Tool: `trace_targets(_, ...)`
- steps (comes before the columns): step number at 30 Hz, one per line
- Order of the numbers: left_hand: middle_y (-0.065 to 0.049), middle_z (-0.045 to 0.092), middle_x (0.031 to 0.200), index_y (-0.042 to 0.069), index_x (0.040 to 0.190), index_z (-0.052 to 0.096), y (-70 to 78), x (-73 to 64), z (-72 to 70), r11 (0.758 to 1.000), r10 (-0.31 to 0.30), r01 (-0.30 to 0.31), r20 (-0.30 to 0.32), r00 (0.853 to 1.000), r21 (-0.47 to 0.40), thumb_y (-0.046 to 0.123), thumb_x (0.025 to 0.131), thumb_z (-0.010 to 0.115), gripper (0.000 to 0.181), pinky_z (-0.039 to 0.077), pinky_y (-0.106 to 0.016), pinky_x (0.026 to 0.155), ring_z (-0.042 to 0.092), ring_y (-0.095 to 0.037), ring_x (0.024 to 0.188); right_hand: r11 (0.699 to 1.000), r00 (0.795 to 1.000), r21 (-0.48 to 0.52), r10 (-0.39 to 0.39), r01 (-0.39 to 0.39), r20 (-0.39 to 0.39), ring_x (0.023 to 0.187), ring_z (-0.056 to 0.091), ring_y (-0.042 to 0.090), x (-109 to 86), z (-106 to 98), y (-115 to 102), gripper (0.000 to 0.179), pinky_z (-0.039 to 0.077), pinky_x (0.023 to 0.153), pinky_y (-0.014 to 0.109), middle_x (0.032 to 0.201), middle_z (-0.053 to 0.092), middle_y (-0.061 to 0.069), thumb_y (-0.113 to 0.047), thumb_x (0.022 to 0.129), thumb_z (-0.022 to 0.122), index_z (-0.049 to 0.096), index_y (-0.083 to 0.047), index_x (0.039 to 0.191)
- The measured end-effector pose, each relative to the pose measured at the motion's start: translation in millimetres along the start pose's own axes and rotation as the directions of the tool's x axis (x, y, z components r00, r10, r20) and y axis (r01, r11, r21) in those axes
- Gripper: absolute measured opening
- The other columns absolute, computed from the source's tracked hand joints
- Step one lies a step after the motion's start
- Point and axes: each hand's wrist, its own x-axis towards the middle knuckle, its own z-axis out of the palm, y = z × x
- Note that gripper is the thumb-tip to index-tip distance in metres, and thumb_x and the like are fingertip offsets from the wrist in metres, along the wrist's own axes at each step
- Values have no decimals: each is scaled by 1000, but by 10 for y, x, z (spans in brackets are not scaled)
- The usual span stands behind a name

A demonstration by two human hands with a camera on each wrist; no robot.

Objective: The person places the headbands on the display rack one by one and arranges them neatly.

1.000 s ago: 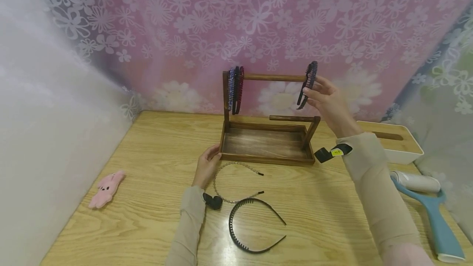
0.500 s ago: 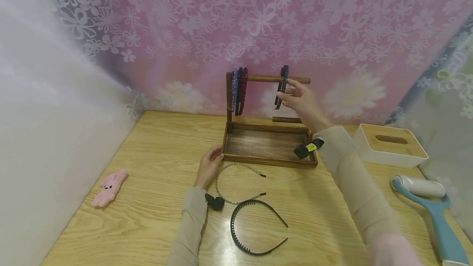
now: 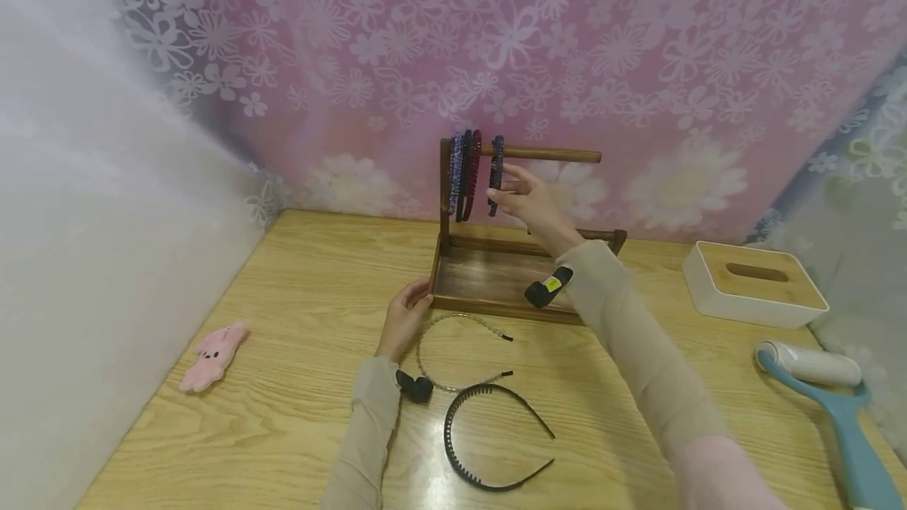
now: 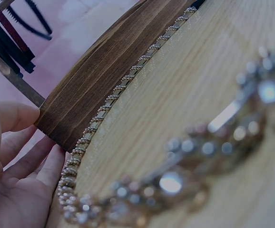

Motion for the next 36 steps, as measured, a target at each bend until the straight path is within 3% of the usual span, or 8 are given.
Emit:
trace_targets(8, -16, 55, 139, 3, 136, 54, -7, 13, 13, 1000, -4, 4, -5, 1000, 5, 7, 98, 56, 38, 46, -41, 108, 53, -31, 130, 1000, 999, -22, 11, -12, -37, 134, 46, 32, 99, 126, -26, 67, 44, 110, 44, 148, 42, 20, -17, 95, 64, 32, -18, 154)
trace_targets(16, -20, 52, 142, 2, 139, 50, -3, 2, 1, 1000, -11, 11, 15, 1000, -8, 8, 99, 54, 41, 44, -47, 110, 50, -34, 133, 1000, 999, -8, -23, 23, -33, 132, 46, 31, 128, 195, 31, 64, 45, 109, 46, 144, 46, 21, -9, 95, 63, 34, -13, 152)
trace_targets(21, -18, 55, 140, 3, 137, 53, -7, 5, -13, 1000, -14, 14, 0, 1000, -2, 8, 99, 55, 39, 45, -44, 109, 52, -32, 131, 1000, 1000, 4, -23, 23, -18, 125, 51, 29, 103, 209, 120, 61, 48, 104, 42, 141, 49, 20, -7, 95, 62, 38, -13, 150)
trace_targets(30, -18, 56, 139, 3, 136, 54, 22, -3, -13, 1000, -13, 13, -9, 1000, 1, 8, 98, 56, 38, 45, -42, 110, 53, -31, 131, 1000, 1000, -13, 11, -10, 12, 105, 60, 16, -37, 184, 403, 52, 52, 80, 20, 140, 52, 23, -11, 96, 61, 46, -12, 145)
trace_targets(33, -18, 54, 141, 3, 137, 53, 32, -13, -20, 1000, -17, 17, 0, 1000, -4, 9, 99, 55, 39, 43, -44, 111, 51, -31, 132, 999, 999, -27, 18, -17, 35, 105, 59, 14, -118, 197, 516, 50, 53, 82, 24, 140, 52, 20, -14, 96, 62, 47, -12, 145)
trace_targets(36, -19, 53, 142, 1, 138, 51, 21, -13, -12, 1000, -12, 12, 6, 1000, -7, 9, 99, 55, 40, 43, -46, 111, 50, -34, 133, 999, 998, -5, 36, -36, 56, 108, 59, 15, -213, 222, 633, 50, 53, 94, 33, 135, 55, 17, -13, 96, 62, 48, -11, 144)
